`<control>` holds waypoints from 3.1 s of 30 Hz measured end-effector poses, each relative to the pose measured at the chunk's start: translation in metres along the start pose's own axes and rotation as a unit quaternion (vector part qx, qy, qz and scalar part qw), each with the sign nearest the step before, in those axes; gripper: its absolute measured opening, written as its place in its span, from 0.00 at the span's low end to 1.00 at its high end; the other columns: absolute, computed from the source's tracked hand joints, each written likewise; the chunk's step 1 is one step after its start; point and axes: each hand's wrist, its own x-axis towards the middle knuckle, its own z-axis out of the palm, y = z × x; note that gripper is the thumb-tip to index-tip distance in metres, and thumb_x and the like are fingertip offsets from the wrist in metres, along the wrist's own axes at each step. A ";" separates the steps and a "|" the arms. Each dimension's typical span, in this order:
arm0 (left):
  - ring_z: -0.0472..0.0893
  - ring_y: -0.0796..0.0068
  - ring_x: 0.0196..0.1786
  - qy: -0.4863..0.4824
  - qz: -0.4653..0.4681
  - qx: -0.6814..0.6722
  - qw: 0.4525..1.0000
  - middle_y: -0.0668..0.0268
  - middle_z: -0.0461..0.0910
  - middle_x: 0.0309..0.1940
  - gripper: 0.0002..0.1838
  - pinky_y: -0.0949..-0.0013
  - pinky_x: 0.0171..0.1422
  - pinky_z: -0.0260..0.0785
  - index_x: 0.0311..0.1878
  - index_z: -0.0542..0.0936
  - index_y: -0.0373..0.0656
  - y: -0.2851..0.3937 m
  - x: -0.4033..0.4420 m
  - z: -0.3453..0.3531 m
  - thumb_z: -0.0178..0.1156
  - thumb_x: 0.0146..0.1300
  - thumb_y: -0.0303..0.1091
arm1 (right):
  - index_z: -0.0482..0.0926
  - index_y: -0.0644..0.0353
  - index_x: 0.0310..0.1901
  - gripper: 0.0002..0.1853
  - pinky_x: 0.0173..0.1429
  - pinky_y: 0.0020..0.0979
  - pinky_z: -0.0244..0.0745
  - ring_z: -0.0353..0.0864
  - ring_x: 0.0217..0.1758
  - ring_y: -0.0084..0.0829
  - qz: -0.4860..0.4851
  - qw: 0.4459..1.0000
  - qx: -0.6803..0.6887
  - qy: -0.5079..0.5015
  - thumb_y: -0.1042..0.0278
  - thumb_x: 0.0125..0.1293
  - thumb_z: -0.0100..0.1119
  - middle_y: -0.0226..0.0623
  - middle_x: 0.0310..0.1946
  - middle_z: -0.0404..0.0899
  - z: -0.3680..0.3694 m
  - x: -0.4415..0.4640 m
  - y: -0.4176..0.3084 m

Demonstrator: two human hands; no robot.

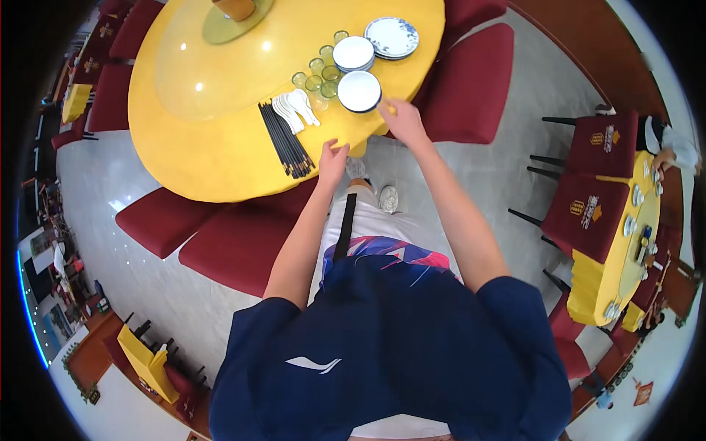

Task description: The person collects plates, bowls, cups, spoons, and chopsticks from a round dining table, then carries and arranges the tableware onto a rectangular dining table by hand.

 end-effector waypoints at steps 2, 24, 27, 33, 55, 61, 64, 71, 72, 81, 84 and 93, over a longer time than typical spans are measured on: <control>0.81 0.68 0.46 0.002 -0.021 -0.012 1.000 0.52 0.81 0.42 0.34 0.70 0.49 0.73 0.62 0.65 0.32 0.003 0.043 0.009 0.66 0.60 0.42 | 0.79 0.66 0.50 0.23 0.56 0.45 0.73 0.77 0.54 0.52 0.003 0.992 -0.125 -0.027 0.54 0.64 0.57 0.57 0.50 0.77 0.016 0.059 -0.001; 0.78 0.58 0.52 0.227 -0.025 -0.113 0.967 0.48 0.77 0.49 0.23 0.62 0.58 0.69 0.56 0.70 0.31 0.065 0.117 0.116 0.60 0.61 0.33 | 0.71 0.63 0.61 0.21 0.59 0.28 0.72 0.77 0.55 0.29 0.292 0.836 0.343 -0.314 0.71 0.66 0.56 0.40 0.52 0.77 0.053 0.159 0.107; 0.77 0.60 0.53 0.254 -0.020 -0.127 0.959 0.49 0.76 0.50 0.23 0.63 0.59 0.68 0.57 0.69 0.32 0.074 0.121 0.123 0.59 0.60 0.30 | 0.70 0.62 0.61 0.22 0.59 0.28 0.71 0.75 0.56 0.28 0.311 0.827 0.359 -0.300 0.70 0.66 0.56 0.39 0.53 0.77 0.051 0.158 0.113; 0.72 0.65 0.60 0.260 -0.032 -0.192 0.946 0.55 0.71 0.58 0.27 0.66 0.65 0.63 0.63 0.66 0.34 0.108 0.107 0.121 0.58 0.60 0.26 | 0.69 0.60 0.62 0.22 0.60 0.28 0.70 0.75 0.56 0.28 0.303 0.798 0.399 -0.334 0.69 0.68 0.55 0.37 0.53 0.76 0.044 0.160 0.101; 0.70 0.67 0.64 0.454 0.025 -0.276 0.847 0.58 0.68 0.62 0.27 0.66 0.69 0.61 0.67 0.62 0.40 0.129 -0.206 -0.006 0.55 0.65 0.25 | 0.66 0.63 0.65 0.23 0.69 0.29 0.60 0.70 0.65 0.30 0.030 0.712 0.348 -0.609 0.79 0.68 0.48 0.39 0.60 0.71 0.040 -0.053 -0.139; 0.69 0.67 0.64 0.591 0.030 -0.273 0.758 0.57 0.67 0.62 0.29 0.66 0.69 0.60 0.69 0.60 0.39 0.051 -0.410 -0.033 0.54 0.66 0.24 | 0.65 0.62 0.66 0.24 0.70 0.28 0.58 0.67 0.66 0.29 -0.078 0.638 0.268 -0.718 0.81 0.68 0.47 0.41 0.61 0.70 0.062 -0.260 -0.194; 0.66 0.66 0.66 0.632 0.041 -0.408 0.657 0.55 0.66 0.63 0.28 0.66 0.70 0.58 0.68 0.60 0.36 0.033 -0.509 -0.042 0.55 0.67 0.28 | 0.65 0.62 0.66 0.25 0.69 0.28 0.59 0.67 0.66 0.29 -0.092 0.540 0.216 -0.808 0.82 0.68 0.46 0.41 0.61 0.70 0.076 -0.359 -0.226; 0.69 0.68 0.64 0.790 0.022 -0.335 0.513 0.56 0.68 0.61 0.28 0.66 0.69 0.59 0.68 0.60 0.36 -0.063 -0.624 -0.073 0.55 0.66 0.26 | 0.63 0.64 0.67 0.25 0.67 0.26 0.61 0.71 0.62 0.28 -0.195 0.384 0.099 -0.897 0.82 0.68 0.47 0.40 0.58 0.73 0.149 -0.531 -0.301; 0.69 0.68 0.64 0.804 0.024 -0.336 0.491 0.56 0.68 0.61 0.28 0.66 0.69 0.59 0.68 0.60 0.36 -0.075 -0.644 -0.085 0.55 0.66 0.26 | 0.63 0.64 0.67 0.25 0.68 0.26 0.59 0.69 0.64 0.28 -0.204 0.357 0.084 -0.908 0.83 0.68 0.47 0.39 0.60 0.71 0.161 -0.560 -0.314; 0.70 0.69 0.63 0.859 -0.029 -0.331 0.389 0.57 0.69 0.59 0.30 0.67 0.69 0.59 0.69 0.58 0.38 -0.207 -0.801 -0.222 0.56 0.66 0.26 | 0.63 0.64 0.67 0.26 0.67 0.28 0.61 0.70 0.63 0.30 -0.181 0.237 0.034 -0.954 0.84 0.66 0.47 0.42 0.58 0.72 0.300 -0.800 -0.394; 0.70 0.69 0.63 0.863 -0.036 -0.341 0.371 0.58 0.69 0.60 0.30 0.67 0.69 0.59 0.69 0.58 0.38 -0.231 -0.865 -0.301 0.56 0.66 0.26 | 0.63 0.63 0.67 0.26 0.68 0.29 0.61 0.69 0.65 0.31 -0.174 0.213 0.035 -0.961 0.84 0.66 0.47 0.43 0.60 0.71 0.355 -0.877 -0.439; 0.70 0.68 0.63 0.894 -0.040 -0.377 0.240 0.58 0.70 0.60 0.29 0.66 0.70 0.57 0.70 0.60 0.39 -0.344 -0.995 -0.418 0.53 0.65 0.21 | 0.61 0.61 0.69 0.26 0.71 0.28 0.57 0.66 0.67 0.28 -0.205 0.119 0.011 -0.972 0.80 0.69 0.46 0.39 0.63 0.69 0.467 -1.081 -0.500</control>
